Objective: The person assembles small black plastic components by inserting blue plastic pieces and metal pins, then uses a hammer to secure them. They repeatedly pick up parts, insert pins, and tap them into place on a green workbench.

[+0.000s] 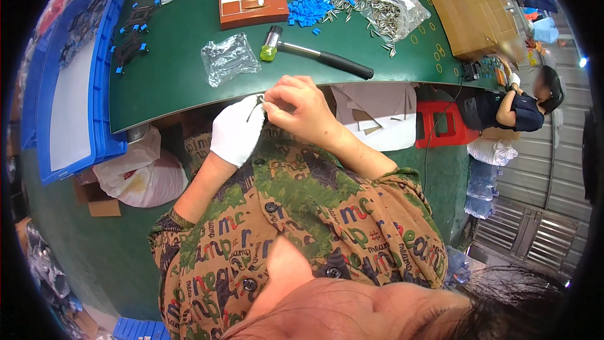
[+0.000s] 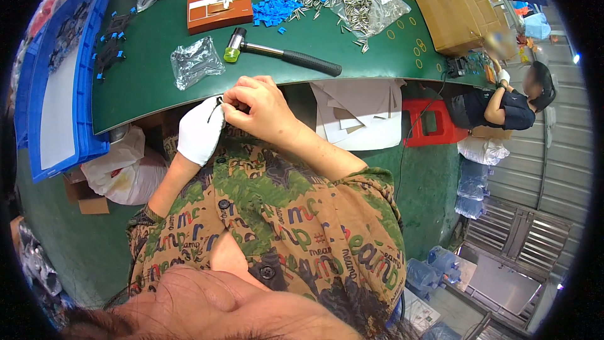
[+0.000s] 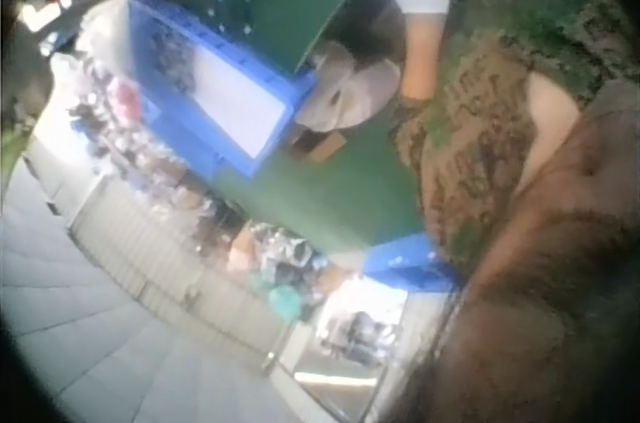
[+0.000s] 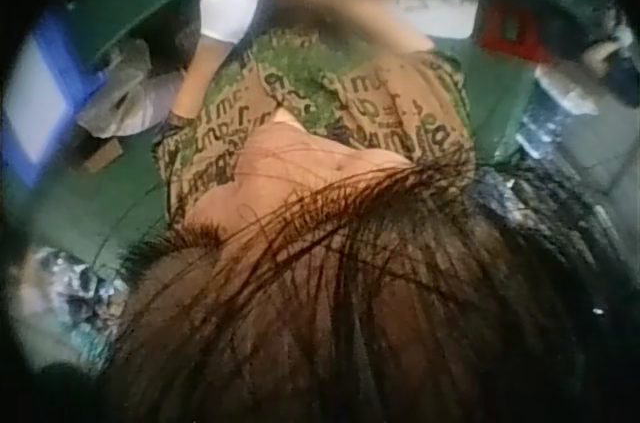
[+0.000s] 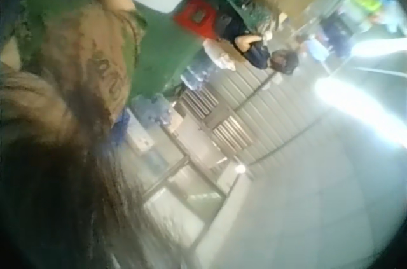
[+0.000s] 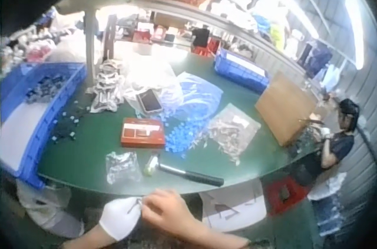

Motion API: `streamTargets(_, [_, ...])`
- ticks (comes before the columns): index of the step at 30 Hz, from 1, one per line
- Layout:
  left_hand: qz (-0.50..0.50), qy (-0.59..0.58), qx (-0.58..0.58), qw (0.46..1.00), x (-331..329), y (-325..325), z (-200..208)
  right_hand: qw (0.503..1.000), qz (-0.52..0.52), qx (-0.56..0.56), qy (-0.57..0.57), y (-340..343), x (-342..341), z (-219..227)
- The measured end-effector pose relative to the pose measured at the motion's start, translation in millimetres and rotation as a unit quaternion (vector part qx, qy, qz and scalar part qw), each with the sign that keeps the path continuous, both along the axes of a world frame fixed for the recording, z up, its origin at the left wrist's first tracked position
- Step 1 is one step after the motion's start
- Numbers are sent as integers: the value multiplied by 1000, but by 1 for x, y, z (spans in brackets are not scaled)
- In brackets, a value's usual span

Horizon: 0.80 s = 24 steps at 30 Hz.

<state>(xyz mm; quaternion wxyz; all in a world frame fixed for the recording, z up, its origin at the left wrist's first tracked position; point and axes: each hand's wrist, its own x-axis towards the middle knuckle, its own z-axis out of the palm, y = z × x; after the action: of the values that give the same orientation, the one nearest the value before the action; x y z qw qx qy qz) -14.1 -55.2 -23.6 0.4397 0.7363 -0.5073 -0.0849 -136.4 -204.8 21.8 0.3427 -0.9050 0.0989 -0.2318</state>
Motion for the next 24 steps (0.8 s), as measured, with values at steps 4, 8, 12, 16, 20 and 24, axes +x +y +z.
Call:
streamTargets(4, [-27, -58, -8, 998, 8, 1, -7, 999, 9, -36, -1, -1, 3, -7])
streamTargets(8, [-64, 344, 124, 929, 16, 12, 20, 997, 35, -4, -61, -5, 4, -12])
streamTargets(12, [-130, 483, 117, 858, 21, 23, 29, 987, 98, -95, -80, -10, 7, -11])
streamTargets(16, [-154, 481, 117, 855, 18, 25, 28, 971, 137, -173, -95, -13, 6, -19])
streamTargets(20, [-155, 478, 118, 856, 15, 27, 27, 969, 115, -194, -98, -9, 2, -30])
streamTargets(24, [-171, 403, 126, 890, 18, 27, 19, 969, 99, -201, -101, -5, 3, -38])
